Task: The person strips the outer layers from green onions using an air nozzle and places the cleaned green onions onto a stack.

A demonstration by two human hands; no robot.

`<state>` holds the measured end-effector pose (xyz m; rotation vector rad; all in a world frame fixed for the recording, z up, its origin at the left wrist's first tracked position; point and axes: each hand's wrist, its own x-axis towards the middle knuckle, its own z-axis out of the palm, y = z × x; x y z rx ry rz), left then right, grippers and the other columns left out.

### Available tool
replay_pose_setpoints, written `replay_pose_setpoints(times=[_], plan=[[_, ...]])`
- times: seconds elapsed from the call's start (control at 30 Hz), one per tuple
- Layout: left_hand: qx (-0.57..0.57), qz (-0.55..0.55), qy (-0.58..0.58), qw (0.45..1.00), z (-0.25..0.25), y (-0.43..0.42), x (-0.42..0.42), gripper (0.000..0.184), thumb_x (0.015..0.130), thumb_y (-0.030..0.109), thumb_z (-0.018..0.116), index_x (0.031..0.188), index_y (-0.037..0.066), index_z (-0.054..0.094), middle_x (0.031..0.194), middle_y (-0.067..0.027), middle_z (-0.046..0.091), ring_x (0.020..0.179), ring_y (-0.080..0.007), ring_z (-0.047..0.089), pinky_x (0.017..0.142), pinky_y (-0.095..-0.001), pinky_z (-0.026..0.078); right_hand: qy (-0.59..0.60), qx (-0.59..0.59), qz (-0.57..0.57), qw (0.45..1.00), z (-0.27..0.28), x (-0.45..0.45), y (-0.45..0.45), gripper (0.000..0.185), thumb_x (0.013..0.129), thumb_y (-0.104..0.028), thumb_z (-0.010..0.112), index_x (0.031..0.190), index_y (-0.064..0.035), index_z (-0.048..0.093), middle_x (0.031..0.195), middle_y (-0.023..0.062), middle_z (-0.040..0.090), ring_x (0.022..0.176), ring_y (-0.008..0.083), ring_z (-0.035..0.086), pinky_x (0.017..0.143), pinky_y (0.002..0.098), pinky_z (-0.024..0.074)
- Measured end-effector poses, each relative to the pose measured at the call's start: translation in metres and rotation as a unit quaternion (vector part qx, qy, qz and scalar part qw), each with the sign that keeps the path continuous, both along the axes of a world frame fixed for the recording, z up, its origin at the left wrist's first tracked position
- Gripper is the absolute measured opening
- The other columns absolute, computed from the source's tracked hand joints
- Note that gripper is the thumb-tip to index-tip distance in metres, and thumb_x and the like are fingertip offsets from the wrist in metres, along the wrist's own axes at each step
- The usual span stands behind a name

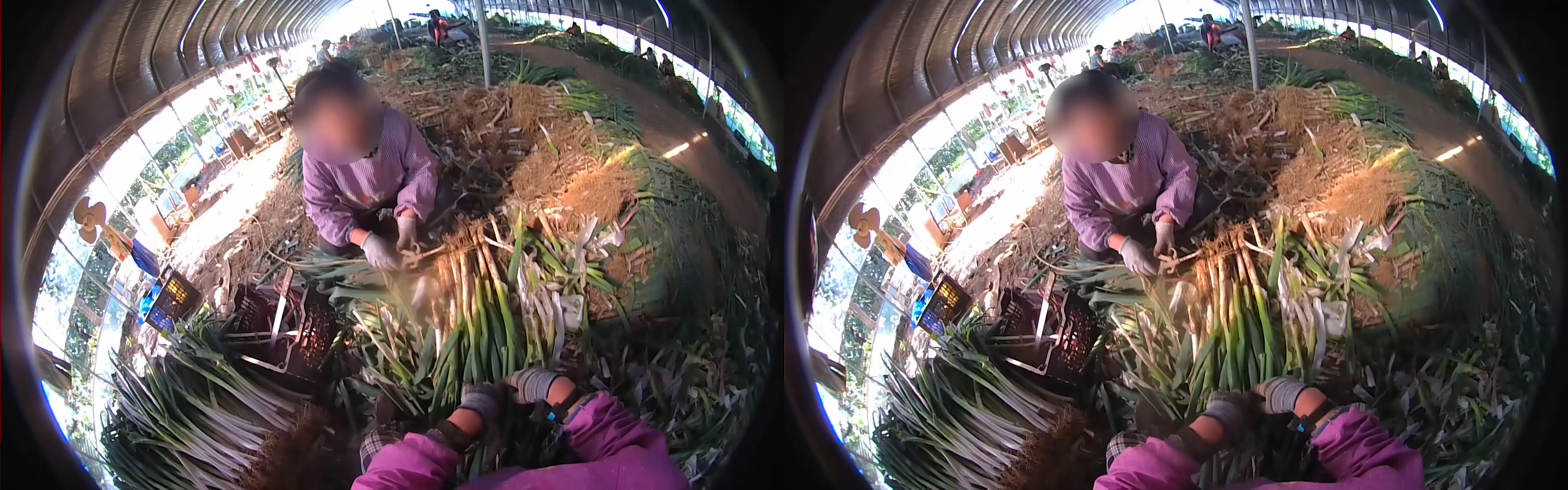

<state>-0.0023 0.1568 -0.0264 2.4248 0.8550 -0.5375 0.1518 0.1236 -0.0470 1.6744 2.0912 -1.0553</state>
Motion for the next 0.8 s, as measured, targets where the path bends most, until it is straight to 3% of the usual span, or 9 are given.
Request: replay_pose_setpoints(times=[0.13, 0.23, 0.53, 0.73, 0.8], plan=[[0.034, 0.01, -0.018, 0.999, -0.017, -0.002, 0.001, 0.037, 0.075, 0.038, 0.06, 0.1, 0.011, 0.062, 0.096, -0.015, 0.064, 0.091, -0.0304, 0.062, 0.076, -0.0422, 0.048, -0.034, -0.026, -0.001, 0.999, 0.005, -0.003, 0.002, 0.051, 0.075, -0.035, 0.058, 0.12, -0.0109, 0.052, 0.11, 0.0172, 0.059, 0.103, 0.0334, 0.055, 0.086, 0.0422, 0.0444], [-0.002, 0.015, 0.008, 1.0, -0.017, 0.001, 0.003, 0.034, 0.082, 0.03, 0.048, 0.107, 0.011, 0.061, 0.109, -0.0137, 0.062, 0.101, -0.0292, 0.059, 0.083, -0.0467, 0.045, -0.022, -0.014, -0.003, 1.0, -0.003, -0.001, 0.002, 0.052, 0.075, -0.035, 0.059, 0.121, -0.0115, 0.051, 0.111, 0.0168, 0.059, 0.103, 0.0334, 0.055, 0.086, 0.0423, 0.0445], [0.023, 0.011, 0.012, 1.0, -0.013, -0.002, 0.003, 0.034, 0.082, 0.03, 0.047, 0.105, 0.01, 0.061, 0.107, -0.0143, 0.062, 0.1, -0.0295, 0.06, 0.082, -0.047, 0.046, -0.004, -0.017, -0.01, 1.0, 0.009, -0.004, 0.004, 0.052, 0.073, -0.034, 0.06, 0.12, -0.0123, 0.053, 0.109, 0.0154, 0.06, 0.102, 0.0327, 0.056, 0.085, 0.042, 0.045], [0.015, 0.013, 0.018, 1.0, -0.012, 0.001, 0.003, 0.035, 0.082, 0.03, 0.047, 0.107, 0.01, 0.061, 0.108, -0.014, 0.062, 0.1, -0.0291, 0.06, 0.08, -0.0456, 0.047, 0.047, 0.095, -0.024, 0.994, 0.006, -0.008, 0.002, 0.053, 0.072, -0.03, 0.06, 0.12, -0.0111, 0.052, 0.112, 0.0137, 0.058, 0.102, 0.0321, 0.055, 0.085, 0.0408, 0.0453], [0.007, 0.0, 0.028, 1.0, -0.012, 0.004, 0.004, 0.036, 0.082, 0.03, 0.047, 0.109, 0.011, 0.06, 0.108, -0.0136, 0.062, 0.101, -0.029, 0.06, 0.08, -0.0453, 0.047, 0.03, 0.074, -0.018, 0.997, 0.004, -0.009, 0.004, 0.054, 0.072, -0.029, 0.059, 0.121, -0.0111, 0.051, 0.113, 0.0134, 0.057, 0.103, 0.0319, 0.055, 0.086, 0.0403, 0.0451]])
